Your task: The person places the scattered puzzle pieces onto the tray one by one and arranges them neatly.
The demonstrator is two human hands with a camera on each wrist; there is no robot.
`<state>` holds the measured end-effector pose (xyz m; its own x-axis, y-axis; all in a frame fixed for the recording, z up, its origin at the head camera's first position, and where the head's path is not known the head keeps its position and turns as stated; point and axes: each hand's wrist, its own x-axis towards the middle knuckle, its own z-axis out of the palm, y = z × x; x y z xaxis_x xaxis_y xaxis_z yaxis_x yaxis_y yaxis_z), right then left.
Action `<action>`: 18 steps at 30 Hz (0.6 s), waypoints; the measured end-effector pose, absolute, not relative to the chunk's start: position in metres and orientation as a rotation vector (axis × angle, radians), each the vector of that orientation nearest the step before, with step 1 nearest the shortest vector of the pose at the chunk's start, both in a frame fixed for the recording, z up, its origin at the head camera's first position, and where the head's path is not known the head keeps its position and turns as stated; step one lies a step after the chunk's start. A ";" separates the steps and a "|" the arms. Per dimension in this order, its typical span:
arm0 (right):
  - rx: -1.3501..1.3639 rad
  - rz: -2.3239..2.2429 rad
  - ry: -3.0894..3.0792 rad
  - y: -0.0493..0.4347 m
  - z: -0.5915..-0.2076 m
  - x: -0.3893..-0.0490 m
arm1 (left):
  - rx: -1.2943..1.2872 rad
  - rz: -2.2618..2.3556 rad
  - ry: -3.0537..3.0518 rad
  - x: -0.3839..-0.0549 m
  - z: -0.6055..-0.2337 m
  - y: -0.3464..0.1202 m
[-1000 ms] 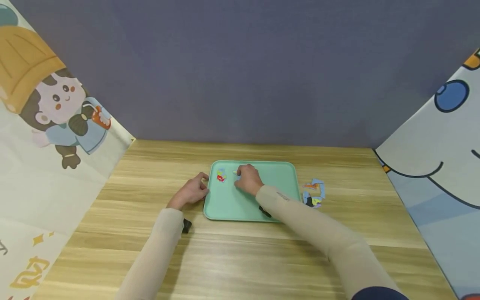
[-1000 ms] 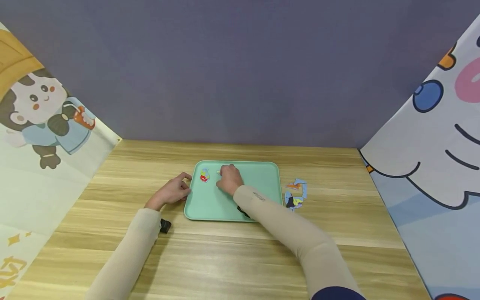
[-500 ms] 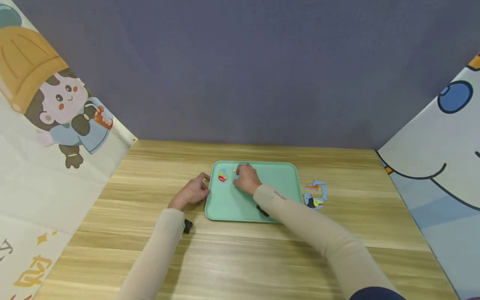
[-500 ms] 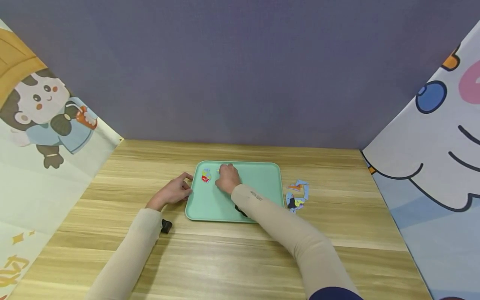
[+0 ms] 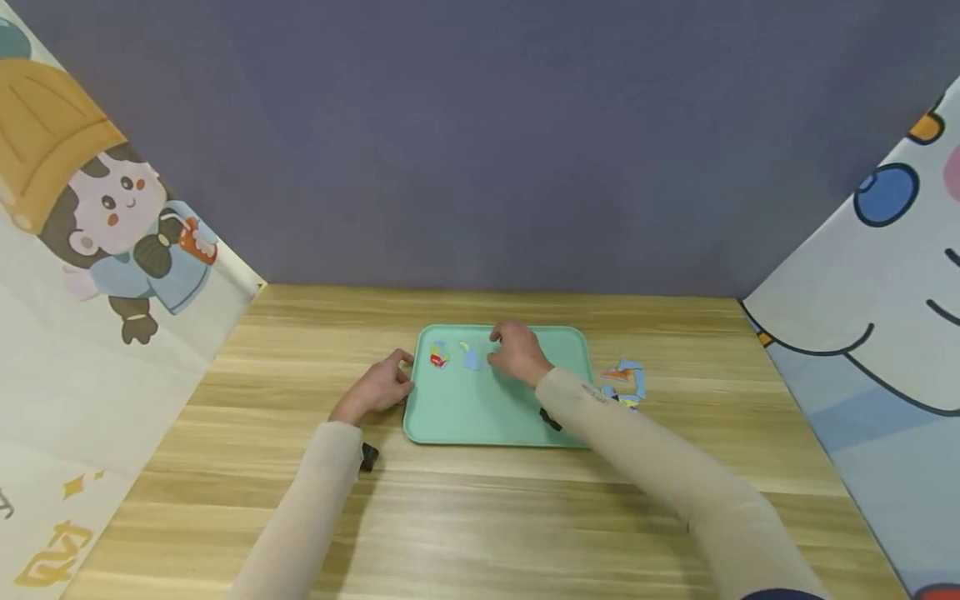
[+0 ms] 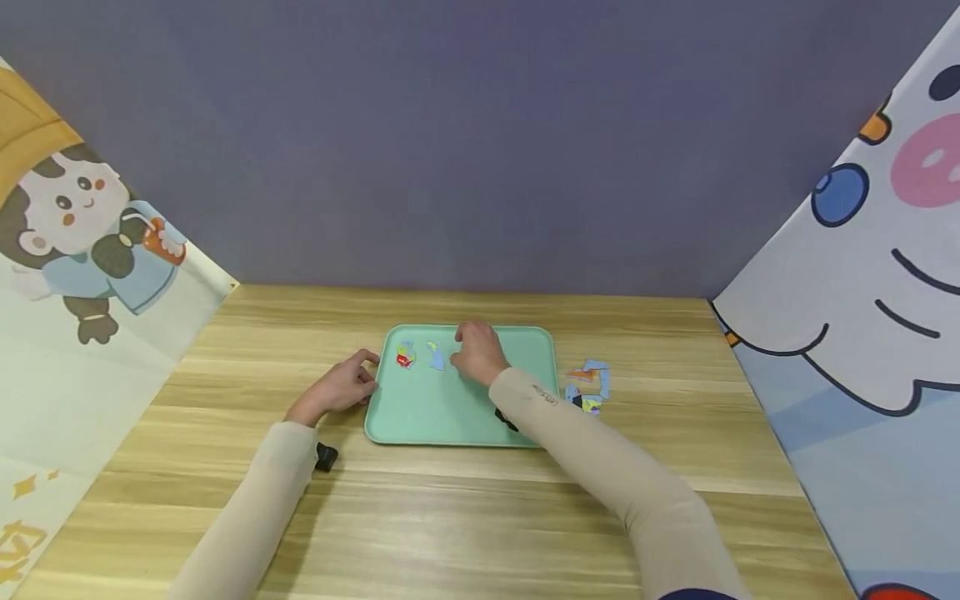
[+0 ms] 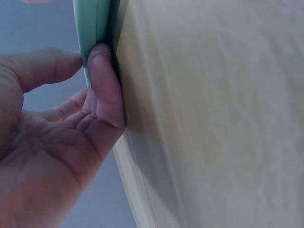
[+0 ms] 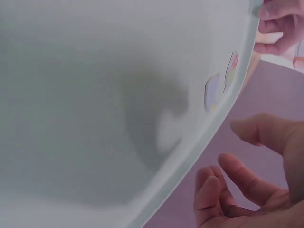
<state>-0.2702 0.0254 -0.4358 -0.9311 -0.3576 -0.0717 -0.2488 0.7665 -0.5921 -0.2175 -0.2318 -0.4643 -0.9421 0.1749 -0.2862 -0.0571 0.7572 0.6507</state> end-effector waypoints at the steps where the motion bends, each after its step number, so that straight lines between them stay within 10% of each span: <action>1: -0.467 -0.892 2.776 0.031 -0.435 -0.270 | 0.095 0.993 2.621 -0.218 -0.465 -0.232; 18: -0.396 -0.802 2.819 0.126 -0.431 -0.266 | 0.130 1.024 2.588 -0.221 -0.468 -0.234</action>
